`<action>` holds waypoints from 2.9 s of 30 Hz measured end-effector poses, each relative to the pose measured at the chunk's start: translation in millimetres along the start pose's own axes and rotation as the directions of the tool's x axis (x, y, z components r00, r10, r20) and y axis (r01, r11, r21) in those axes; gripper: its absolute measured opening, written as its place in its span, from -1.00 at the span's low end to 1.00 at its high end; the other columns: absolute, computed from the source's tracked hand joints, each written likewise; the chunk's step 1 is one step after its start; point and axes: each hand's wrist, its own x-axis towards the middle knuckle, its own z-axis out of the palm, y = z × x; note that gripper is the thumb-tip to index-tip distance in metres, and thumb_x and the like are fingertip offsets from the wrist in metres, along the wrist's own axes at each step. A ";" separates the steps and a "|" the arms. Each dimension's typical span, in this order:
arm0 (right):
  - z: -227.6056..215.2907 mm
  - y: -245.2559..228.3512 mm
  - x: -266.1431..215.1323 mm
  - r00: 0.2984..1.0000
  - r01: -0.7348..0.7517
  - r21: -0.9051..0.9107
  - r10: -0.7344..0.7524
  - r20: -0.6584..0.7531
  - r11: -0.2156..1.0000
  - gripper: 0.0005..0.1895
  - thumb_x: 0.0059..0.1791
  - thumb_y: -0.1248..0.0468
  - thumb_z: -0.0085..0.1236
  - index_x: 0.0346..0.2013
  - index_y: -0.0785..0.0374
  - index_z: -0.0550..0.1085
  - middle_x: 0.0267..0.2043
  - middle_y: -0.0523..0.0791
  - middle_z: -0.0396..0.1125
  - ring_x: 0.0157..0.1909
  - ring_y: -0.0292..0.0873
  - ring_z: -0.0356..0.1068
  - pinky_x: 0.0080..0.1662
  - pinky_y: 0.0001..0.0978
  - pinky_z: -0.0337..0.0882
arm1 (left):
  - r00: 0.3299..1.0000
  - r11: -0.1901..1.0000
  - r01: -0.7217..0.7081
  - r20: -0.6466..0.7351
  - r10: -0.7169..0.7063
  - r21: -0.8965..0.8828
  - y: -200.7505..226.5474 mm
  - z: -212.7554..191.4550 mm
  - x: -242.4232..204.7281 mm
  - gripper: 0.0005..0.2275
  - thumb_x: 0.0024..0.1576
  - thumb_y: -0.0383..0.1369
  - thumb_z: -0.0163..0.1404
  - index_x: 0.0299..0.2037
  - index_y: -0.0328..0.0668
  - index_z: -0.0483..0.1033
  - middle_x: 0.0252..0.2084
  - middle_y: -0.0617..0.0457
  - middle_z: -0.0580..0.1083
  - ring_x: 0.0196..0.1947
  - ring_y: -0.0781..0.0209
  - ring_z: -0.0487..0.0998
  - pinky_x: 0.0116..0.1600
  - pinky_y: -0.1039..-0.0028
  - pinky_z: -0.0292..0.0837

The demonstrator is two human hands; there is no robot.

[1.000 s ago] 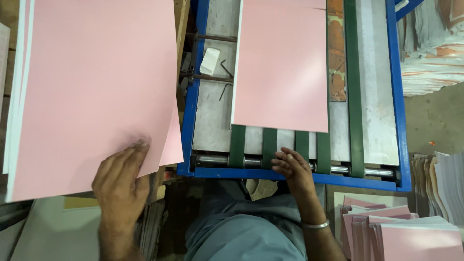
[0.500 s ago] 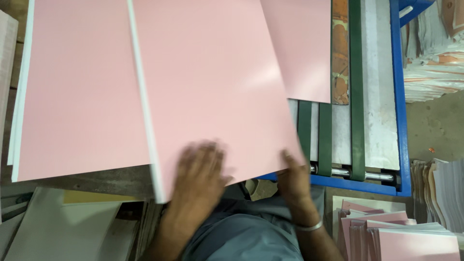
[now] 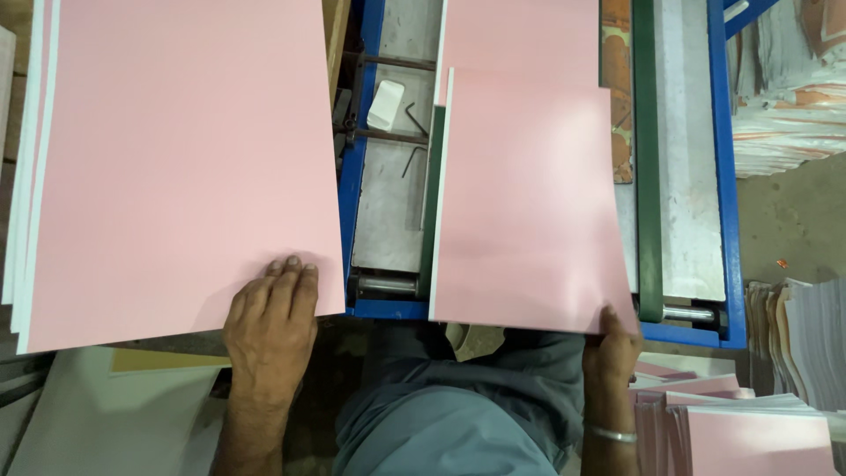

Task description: The person repeatedly picks up pink paper sheets from a stack on the left and feeds them one by one into a blue paper-processing machine with rollers. The person maintains a steady rhythm, placing each sheet onto the rollers and guiding it through the machine.

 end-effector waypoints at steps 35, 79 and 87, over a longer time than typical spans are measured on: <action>141.8 2.8 -85.8 0.391 -0.264 -0.175 0.271 0.880 0.949 -0.39 0.09 0.17 0.11 0.35 0.44 0.26 0.24 0.08 0.34 0.22 0.05 0.42 0.09 -0.07 0.57 | 0.975 0.967 -0.060 0.191 0.110 -0.249 72.9 0.8 13.8 -0.53 0.06 -0.46 0.05 0.21 -0.44 0.42 0.24 -0.25 0.44 0.31 -0.15 0.40 0.42 0.06 0.23; 38.0 33.0 20.5 0.999 0.032 -0.026 -0.033 -0.037 0.999 -0.63 0.07 0.36 0.20 0.13 0.36 0.34 0.06 -0.05 0.39 0.04 -0.20 0.46 0.01 -0.40 0.54 | 0.978 0.995 0.015 0.207 0.006 -0.097 1.3 -26.0 -3.7 -0.63 0.09 -0.39 0.20 0.12 -0.25 0.55 0.08 -0.08 0.55 0.18 0.02 0.53 0.26 0.27 0.45; 67.9 39.5 37.4 0.944 -0.261 -0.144 0.284 0.169 0.954 -0.59 0.18 0.23 -0.06 0.15 0.57 0.27 0.00 0.17 0.40 0.00 0.09 0.51 0.03 -0.10 0.61 | 0.977 0.978 0.011 0.210 0.033 -0.206 -17.2 -28.0 -14.9 -0.46 -0.17 -0.30 0.20 0.10 -0.21 0.57 0.09 -0.05 0.55 0.11 0.00 0.54 0.24 0.13 0.42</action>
